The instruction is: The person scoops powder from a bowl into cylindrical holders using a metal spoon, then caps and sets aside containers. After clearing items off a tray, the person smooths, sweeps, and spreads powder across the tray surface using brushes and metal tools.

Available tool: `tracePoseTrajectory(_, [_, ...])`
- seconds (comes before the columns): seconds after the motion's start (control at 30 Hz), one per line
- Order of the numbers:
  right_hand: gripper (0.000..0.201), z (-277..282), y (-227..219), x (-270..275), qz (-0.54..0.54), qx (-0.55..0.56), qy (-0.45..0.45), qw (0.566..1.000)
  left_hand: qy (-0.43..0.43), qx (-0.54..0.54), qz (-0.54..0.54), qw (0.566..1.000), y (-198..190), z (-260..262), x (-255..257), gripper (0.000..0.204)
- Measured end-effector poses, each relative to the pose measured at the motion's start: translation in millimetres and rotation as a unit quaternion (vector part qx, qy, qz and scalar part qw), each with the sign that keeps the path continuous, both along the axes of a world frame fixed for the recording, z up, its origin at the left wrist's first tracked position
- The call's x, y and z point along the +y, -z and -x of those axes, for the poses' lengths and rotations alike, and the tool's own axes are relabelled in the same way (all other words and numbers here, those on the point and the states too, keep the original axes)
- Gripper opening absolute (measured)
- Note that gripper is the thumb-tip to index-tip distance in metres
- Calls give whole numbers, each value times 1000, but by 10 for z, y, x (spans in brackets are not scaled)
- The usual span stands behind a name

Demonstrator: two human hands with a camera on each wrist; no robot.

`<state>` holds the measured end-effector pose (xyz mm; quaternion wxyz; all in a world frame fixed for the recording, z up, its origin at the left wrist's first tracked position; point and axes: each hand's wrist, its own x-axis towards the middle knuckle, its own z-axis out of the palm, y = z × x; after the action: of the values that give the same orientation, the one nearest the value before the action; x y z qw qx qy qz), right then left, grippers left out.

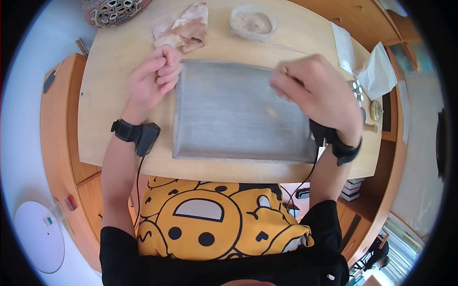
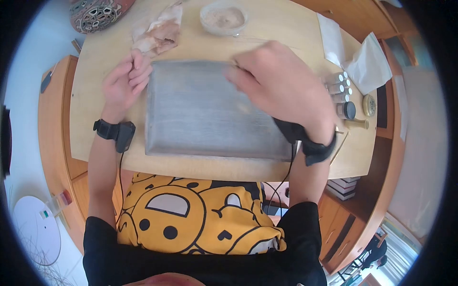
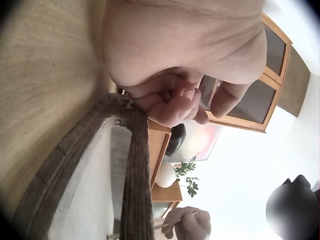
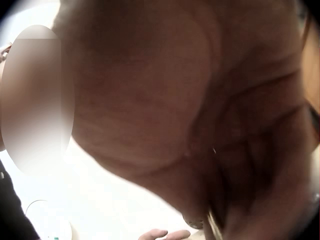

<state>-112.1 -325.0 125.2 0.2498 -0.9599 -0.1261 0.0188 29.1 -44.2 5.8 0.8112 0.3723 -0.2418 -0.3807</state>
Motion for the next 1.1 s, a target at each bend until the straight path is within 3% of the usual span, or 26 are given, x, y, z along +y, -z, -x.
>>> tracePoseTrajectory(0.03, [28,-42,109,54,-103,-48,32,993,0,1,2,1000,-1,-4,-2,19])
tracePoseTrajectory(0.07, [28,-32,104,87,-104,-48,35,993,4,1,1,1000,2,1,-4,19])
tracePoseTrajectory(0.13, [26,-13,32,140,-209,-109,95,967,-5,10,-2,1000,11,4,8,20])
tracePoseTrajectory(0.17, [23,72,-85,103,-221,-43,106,969,-5,10,-2,1000,11,0,15,20])
tracePoseTrajectory(0.2, [23,166,-159,43,-219,-44,105,969,-1,6,3,1000,8,-8,16,20])
tracePoseTrajectory(0.27, [21,350,-276,-90,-56,14,45,997,3,2,10,1000,12,-13,6,20])
tracePoseTrajectory(0.3, [21,447,-329,-125,-56,16,47,997,-1,8,8,1000,20,-8,9,20])
tracePoseTrajectory(0.37, [21,609,-393,-161,69,65,87,992,4,16,5,1000,25,-7,17,20])
tracePoseTrajectory(0.5, [21,683,-194,-300,116,80,32,989,5,14,14,1000,20,-3,15,18])
tracePoseTrajectory(0.53, [21,646,-137,-289,117,83,40,989,2,20,7,1000,21,-6,18,18])
tracePoseTrajectory(0.63, [20,528,34,-174,-117,-124,136,976,7,11,12,1000,31,-18,19,19])
tracePoseTrajectory(0.67, [20,568,-47,-190,-115,-125,139,976,11,11,14,1000,35,-29,26,19])
tracePoseTrajectory(0.73, [18,719,-289,-252,-3,-46,110,993,23,12,22,999,42,-44,27,19])
tracePoseTrajectory(0.8, [18,845,-267,-327,4,2,105,994,22,16,22,999,25,-29,20,19])
tracePoseTrajectory(0.9, [17,817,-151,-307,112,58,44,991,16,19,19,999,26,-12,26,19])
tracePoseTrajectory(0.93, [17,765,-101,-246,112,57,44,991,15,13,17,1000,16,-21,23,19])
tracePoseTrajectory(1.0, [15,696,-6,-167,-68,-70,130,987,16,16,19,1000,12,-29,18,19])
tracePoseTrajectory(1.1, [16,795,-148,-161,-47,-97,148,983,21,21,19,999,32,-20,27,20])
